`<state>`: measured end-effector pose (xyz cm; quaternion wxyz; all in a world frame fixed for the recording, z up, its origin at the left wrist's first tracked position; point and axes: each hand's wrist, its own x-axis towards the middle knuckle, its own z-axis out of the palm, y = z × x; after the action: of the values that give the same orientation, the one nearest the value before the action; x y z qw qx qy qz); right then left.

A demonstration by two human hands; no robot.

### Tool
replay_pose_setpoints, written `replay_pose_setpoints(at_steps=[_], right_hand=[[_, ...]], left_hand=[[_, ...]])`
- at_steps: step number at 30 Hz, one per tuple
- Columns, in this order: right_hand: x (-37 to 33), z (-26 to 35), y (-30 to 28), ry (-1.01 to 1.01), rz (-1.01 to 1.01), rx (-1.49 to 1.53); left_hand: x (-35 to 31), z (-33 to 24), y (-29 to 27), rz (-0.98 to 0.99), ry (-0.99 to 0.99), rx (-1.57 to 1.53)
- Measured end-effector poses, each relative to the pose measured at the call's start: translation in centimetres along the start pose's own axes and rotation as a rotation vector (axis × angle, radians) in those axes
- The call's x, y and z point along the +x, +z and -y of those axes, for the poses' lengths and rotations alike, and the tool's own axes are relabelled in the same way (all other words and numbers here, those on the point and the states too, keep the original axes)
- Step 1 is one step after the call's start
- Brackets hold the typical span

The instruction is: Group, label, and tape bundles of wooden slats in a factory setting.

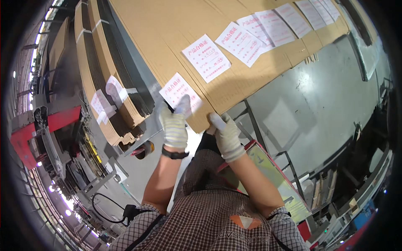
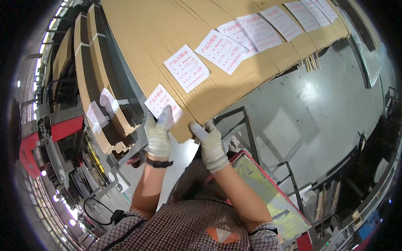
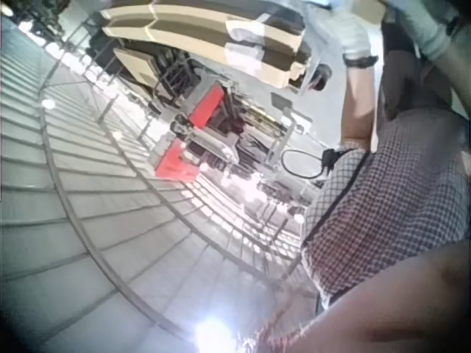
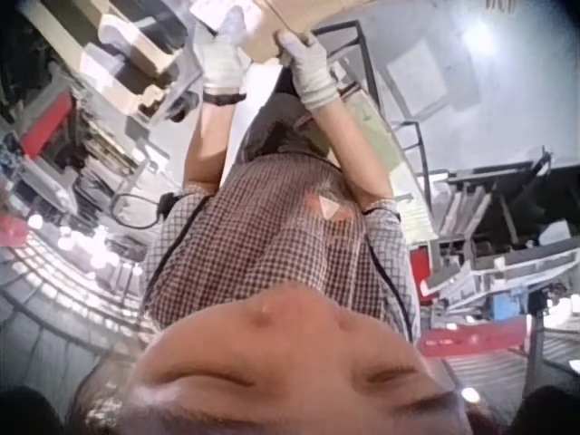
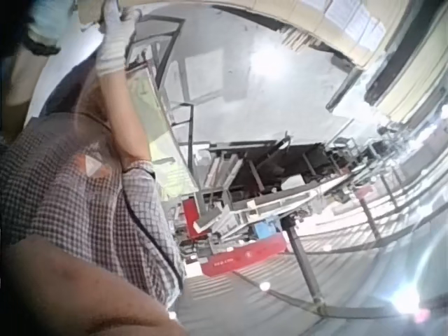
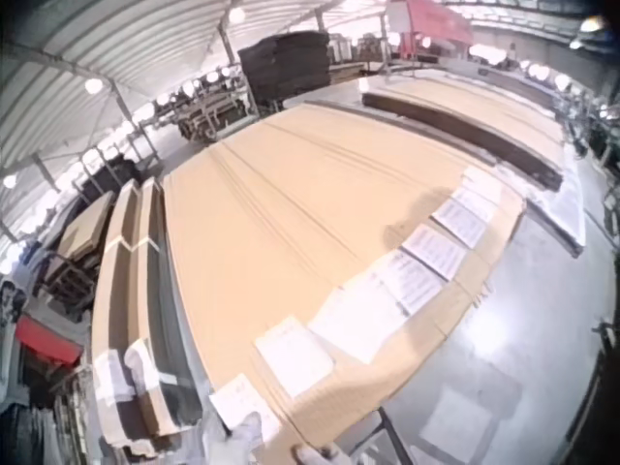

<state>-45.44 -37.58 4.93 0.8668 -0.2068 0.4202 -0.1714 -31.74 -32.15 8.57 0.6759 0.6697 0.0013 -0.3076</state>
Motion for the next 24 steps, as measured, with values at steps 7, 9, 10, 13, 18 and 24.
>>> replay_pose_setpoints(at_steps=[7,9,10,13,18,24], right_hand=[[-1.1,3.1,-6.8,-0.315,0.135,-0.837],[-1.8,6.7,-4.8,0.010,0.262,-0.633],[-2.0,7.0,-6.1,-0.040,0.304,-0.925],[-7.1,12.9,-4.0,-0.086,0.596,-1.795],[-10.1,12.8,-6.3,-0.229,0.539,-1.884],[-13.3,15.9,-0.1,-0.114,0.715,-1.516]], left_hand=[[-4.5,1.2,0.0,0.149,-0.229,-0.088],[-4.7,1.5,-0.9,0.225,-0.272,-0.055],[-5.6,1.6,-0.8,0.241,-0.313,-0.095],[-11.2,1.2,-0.1,0.187,-0.270,-0.156],[-13.9,4.3,-1.3,0.202,-0.581,-0.152],[-18.4,-0.4,-2.6,0.286,0.064,0.220]])
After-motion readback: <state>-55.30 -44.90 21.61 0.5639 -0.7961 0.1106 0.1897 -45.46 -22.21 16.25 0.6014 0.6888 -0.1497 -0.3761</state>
